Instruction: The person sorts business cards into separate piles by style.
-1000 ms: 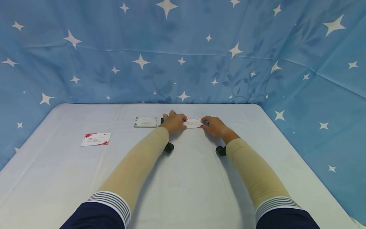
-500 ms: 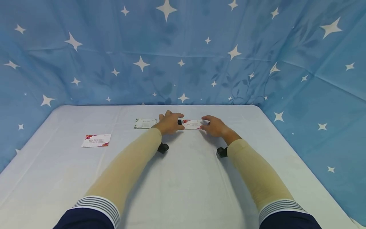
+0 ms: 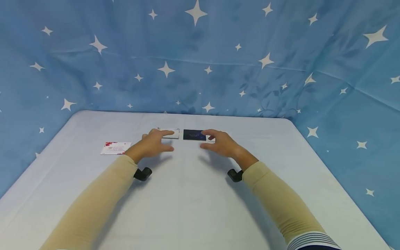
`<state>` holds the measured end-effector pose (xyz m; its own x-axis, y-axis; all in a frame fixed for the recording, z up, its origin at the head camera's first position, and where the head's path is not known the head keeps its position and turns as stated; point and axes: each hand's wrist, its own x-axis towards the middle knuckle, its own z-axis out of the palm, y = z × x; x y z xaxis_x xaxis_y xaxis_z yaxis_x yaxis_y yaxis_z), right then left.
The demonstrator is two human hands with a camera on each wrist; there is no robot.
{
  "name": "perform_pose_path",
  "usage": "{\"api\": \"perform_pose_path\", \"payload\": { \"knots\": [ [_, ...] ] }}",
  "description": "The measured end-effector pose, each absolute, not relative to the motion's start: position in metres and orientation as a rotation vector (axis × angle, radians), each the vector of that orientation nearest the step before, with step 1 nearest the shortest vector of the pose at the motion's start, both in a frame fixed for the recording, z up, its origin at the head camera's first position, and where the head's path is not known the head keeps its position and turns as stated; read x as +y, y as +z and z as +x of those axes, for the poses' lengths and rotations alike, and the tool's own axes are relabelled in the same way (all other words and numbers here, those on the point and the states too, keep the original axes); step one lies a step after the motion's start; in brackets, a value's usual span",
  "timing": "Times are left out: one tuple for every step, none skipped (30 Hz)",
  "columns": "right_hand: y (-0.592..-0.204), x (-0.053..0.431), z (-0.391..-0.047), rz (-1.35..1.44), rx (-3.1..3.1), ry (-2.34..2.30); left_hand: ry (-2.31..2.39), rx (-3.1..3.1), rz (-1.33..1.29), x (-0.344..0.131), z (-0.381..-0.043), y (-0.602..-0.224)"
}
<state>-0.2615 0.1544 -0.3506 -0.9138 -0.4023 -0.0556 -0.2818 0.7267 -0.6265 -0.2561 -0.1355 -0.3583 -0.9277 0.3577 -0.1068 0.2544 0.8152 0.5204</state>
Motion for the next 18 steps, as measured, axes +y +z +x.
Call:
{"api": "perform_pose_path", "payload": {
  "knots": [
    [-0.351,0.149,-0.26,-0.566,2.74,-0.929,0.758,2.797,0.474,-0.145,-0.253,-0.358],
    [-0.35,0.144,-0.258,-0.578,2.736,-0.909,0.762,2.796,0.48,-0.155,-0.25,-0.357],
    [-0.35,0.138,-0.257,-0.598,2.727,-0.891,0.769,2.794,0.48,-0.166,-0.247,-0.356],
    [-0.35,0.134,-0.256,-0.619,2.713,-0.877,0.779,2.787,0.471,-0.175,-0.245,-0.356],
    [-0.351,0.129,-0.255,-0.636,2.699,-0.869,0.795,2.781,0.461,-0.184,-0.243,-0.355],
    [-0.351,0.124,-0.254,-0.653,2.683,-0.868,0.817,2.769,0.448,-0.194,-0.24,-0.354],
    [-0.351,0.119,-0.253,-0.669,2.665,-0.874,0.831,2.764,0.436,-0.203,-0.238,-0.353],
    [-0.352,0.113,-0.252,-0.683,2.649,-0.877,0.85,2.76,0.432,-0.211,-0.236,-0.353],
    [-0.353,0.108,-0.252,-0.703,2.633,-0.878,0.865,2.755,0.424,-0.22,-0.235,-0.352],
    [-0.354,0.102,-0.251,-0.714,2.622,-0.876,0.873,2.75,0.413,-0.227,-0.233,-0.352],
    [-0.355,0.095,-0.251,-0.726,2.612,-0.872,0.878,2.75,0.408,-0.234,-0.231,-0.351],
    [-0.357,0.089,-0.25,-0.74,2.604,-0.862,0.879,2.753,0.405,-0.241,-0.23,-0.351],
    [-0.357,0.083,-0.249,-0.754,2.597,-0.85,0.874,2.76,0.402,-0.247,-0.228,-0.351],
    [-0.358,0.077,-0.249,-0.768,2.591,-0.836,0.879,2.758,0.391,-0.253,-0.227,-0.351],
    [-0.359,0.072,-0.249,-0.781,2.585,-0.828,0.888,2.753,0.373,-0.258,-0.226,-0.351],
    [-0.359,0.067,-0.249,-0.789,2.581,-0.822,0.9,2.746,0.358,-0.263,-0.225,-0.352],
    [-0.359,0.062,-0.249,-0.799,2.573,-0.82,0.911,2.741,0.346,-0.268,-0.224,-0.352],
    [-0.358,0.057,-0.249,-0.803,2.564,-0.824,0.92,2.734,0.332,-0.274,-0.223,-0.352]
  ]
}}
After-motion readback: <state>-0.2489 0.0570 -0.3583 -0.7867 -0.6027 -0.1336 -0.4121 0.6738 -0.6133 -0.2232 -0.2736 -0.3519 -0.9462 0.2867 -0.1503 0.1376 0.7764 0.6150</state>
